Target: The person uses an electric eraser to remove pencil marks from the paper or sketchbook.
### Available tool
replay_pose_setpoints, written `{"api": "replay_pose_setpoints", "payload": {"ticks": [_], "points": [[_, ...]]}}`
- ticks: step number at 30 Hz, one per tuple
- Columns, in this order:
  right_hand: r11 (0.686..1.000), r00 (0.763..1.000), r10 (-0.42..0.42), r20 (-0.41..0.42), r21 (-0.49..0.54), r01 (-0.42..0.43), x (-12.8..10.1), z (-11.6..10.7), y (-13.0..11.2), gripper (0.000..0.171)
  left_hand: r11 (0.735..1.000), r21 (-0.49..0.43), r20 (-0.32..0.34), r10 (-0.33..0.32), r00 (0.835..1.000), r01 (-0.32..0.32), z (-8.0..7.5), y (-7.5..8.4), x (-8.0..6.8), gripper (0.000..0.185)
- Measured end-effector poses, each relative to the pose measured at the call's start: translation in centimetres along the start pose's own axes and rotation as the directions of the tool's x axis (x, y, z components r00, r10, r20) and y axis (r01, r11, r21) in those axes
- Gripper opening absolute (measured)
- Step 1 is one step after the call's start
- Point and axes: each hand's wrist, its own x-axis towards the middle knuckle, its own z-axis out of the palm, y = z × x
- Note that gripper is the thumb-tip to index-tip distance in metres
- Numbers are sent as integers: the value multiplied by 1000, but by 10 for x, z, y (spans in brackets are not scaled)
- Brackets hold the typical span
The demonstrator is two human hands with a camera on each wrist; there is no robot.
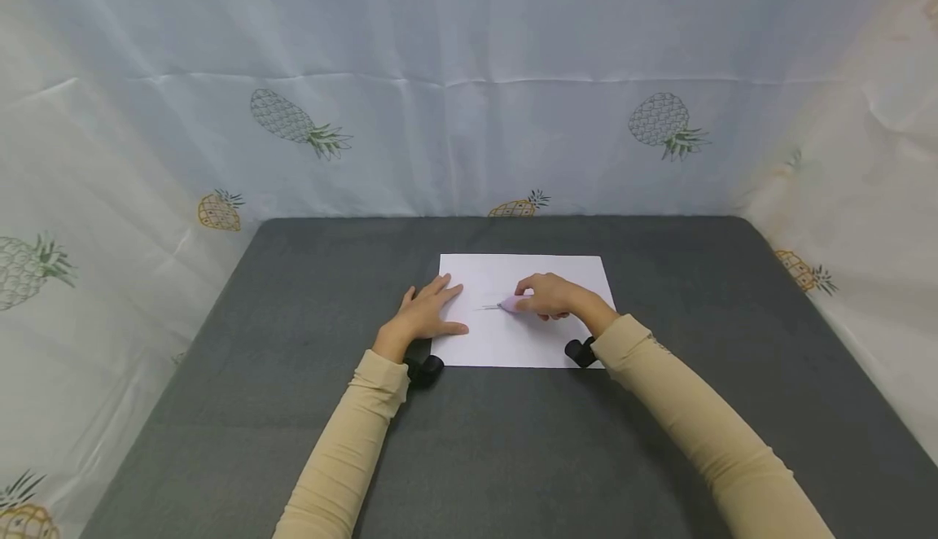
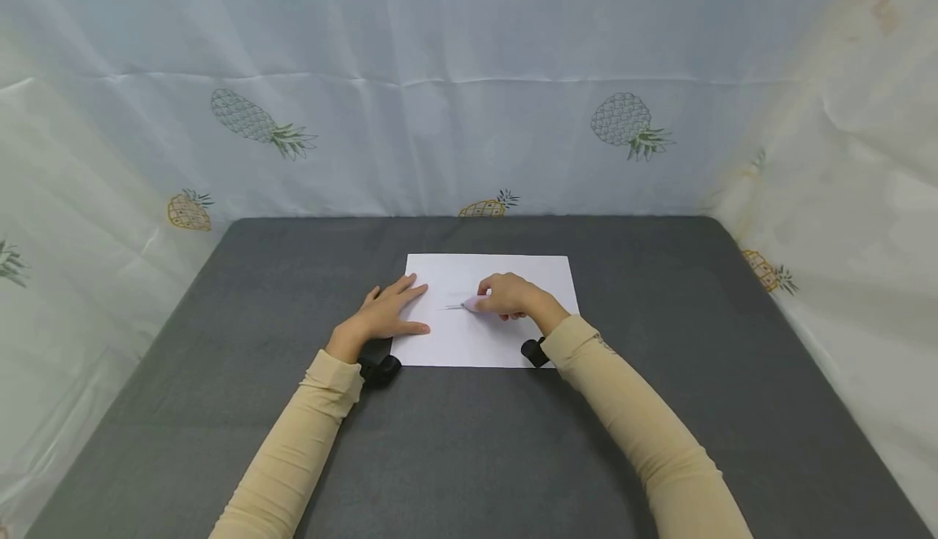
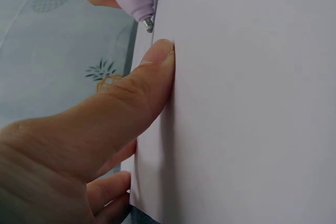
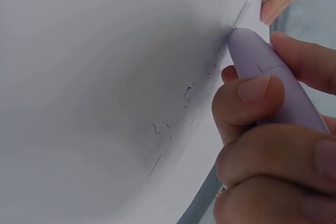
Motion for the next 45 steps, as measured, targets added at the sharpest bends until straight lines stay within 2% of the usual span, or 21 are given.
{"api": "replay_pose_setpoints", "payload": {"ticks": [11,27,39,45], "points": [[1000,998,30,56,2,-30,-11,0,7,40,1000,3,10,-9,1000,9,1,3,2,81],[1000,1000,25,6,8,-25,0,1,1,42,1000,2,6,-20,1000,20,1,3,4,81],[999,999,31,35,6,-31,-12,3,6,40,1000,9,4,-10,1000,9,2,1,4,79],[1000,1000,23,14,0,-23,-10,2,1,41,1000,-20,7,-8,1000,8,3,-3,5,80]]}}
